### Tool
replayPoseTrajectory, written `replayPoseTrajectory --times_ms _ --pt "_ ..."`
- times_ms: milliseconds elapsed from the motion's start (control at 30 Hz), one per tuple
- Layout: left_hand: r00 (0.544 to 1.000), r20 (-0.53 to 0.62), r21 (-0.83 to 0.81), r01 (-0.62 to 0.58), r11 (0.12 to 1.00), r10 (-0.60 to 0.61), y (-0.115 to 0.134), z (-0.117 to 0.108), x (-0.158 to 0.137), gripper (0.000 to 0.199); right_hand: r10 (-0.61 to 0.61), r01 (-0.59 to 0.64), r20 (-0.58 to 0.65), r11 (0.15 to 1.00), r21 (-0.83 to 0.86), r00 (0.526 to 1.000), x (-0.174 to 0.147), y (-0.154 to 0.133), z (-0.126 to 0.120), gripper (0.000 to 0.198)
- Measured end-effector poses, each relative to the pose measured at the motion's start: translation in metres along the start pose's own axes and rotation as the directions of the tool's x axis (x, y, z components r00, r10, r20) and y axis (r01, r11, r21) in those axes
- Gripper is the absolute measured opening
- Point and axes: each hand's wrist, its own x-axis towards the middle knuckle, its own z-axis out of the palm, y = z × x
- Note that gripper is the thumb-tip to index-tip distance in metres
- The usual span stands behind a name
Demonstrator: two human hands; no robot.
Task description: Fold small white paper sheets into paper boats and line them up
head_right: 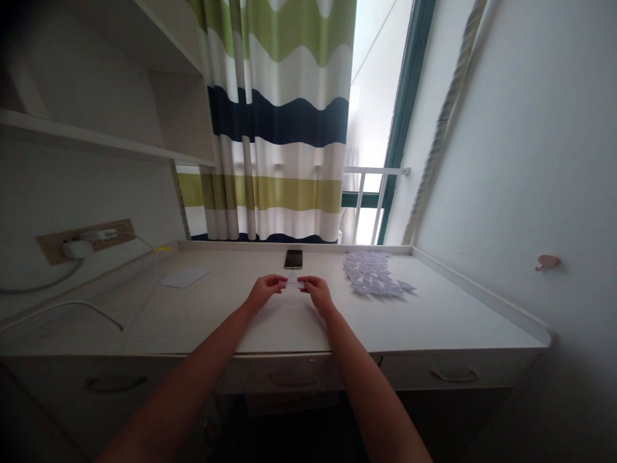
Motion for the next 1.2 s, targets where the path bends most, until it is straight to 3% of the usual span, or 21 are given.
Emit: replayPoseTrajectory --times_ms 167,433,900,1100,1200 --pt "0.999 -0.014 0.099 -0.046 0.994 0.048 0.003 -0.002 0.0 0.027 -0.008 0.01 0.023 0.997 -0.072 1.0 -0.002 -0.004 0.0 0.02" --pt "0.997 -0.042 0.116 -0.064 0.991 0.07 -0.004 -0.005 0.003 0.029 -0.062 0.065 0.029 0.986 -0.153 0.998 0.0 -0.001 -0.003 0.029" --pt "0.99 -0.085 0.145 -0.101 0.984 0.114 -0.002 -0.003 0.002 0.019 -0.11 0.109 0.01 0.956 -0.273 0.994 0.002 0.0 -0.005 0.021" --pt "0.998 -0.056 0.076 -0.005 0.997 0.009 -0.003 -0.002 0.002 0.02 -0.138 0.131 0.0 0.943 -0.307 0.99 0.004 0.002 -0.005 0.02" --pt "1.0 -0.013 0.059 0.025 0.998 -0.024 -0.004 0.0 0.001 0.021 -0.092 0.094 0.022 0.963 -0.253 0.996 0.004 0.002 -0.004 0.018"
